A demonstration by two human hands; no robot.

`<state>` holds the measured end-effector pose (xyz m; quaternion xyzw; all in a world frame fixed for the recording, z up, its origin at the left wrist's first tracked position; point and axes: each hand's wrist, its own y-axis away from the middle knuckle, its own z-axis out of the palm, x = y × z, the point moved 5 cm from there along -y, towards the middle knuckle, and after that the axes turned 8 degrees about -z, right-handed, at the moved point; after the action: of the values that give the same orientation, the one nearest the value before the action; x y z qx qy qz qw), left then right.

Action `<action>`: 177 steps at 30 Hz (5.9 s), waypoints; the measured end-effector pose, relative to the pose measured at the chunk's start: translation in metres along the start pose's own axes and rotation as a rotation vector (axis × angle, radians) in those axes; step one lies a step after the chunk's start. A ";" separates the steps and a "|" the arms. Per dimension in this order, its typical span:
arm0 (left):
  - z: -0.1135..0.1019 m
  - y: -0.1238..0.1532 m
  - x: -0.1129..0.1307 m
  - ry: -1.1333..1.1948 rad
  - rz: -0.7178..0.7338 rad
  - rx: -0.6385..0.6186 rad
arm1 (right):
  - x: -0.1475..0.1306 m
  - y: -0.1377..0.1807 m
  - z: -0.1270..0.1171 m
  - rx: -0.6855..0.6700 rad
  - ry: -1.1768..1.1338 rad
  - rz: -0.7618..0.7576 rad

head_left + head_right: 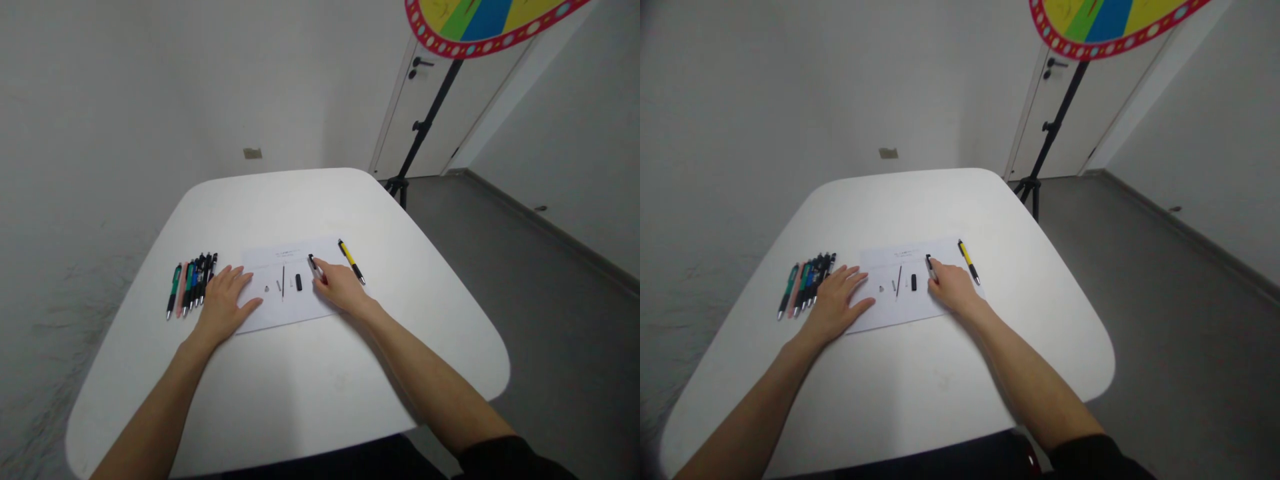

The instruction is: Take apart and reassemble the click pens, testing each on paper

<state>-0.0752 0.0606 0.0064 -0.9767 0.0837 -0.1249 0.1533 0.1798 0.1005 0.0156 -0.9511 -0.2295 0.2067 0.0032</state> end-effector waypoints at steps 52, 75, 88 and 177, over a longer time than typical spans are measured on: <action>0.006 -0.031 0.079 -0.025 0.195 -0.114 | -0.019 0.006 0.005 -0.076 0.171 -0.120; 0.000 -0.017 0.090 0.700 -0.089 -0.021 | 0.006 0.002 0.012 0.474 -1.583 0.355; -0.006 -0.016 0.085 0.757 -0.147 0.027 | 0.001 0.003 0.017 0.416 -1.853 0.346; 0.016 -0.021 0.113 -0.183 0.355 0.136 | 0.006 0.005 0.020 0.486 -1.822 0.362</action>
<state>0.0396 0.0616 0.0228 -0.9412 0.2317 -0.0120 0.2455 0.1792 0.0965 -0.0054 -0.4196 0.0558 0.9059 -0.0111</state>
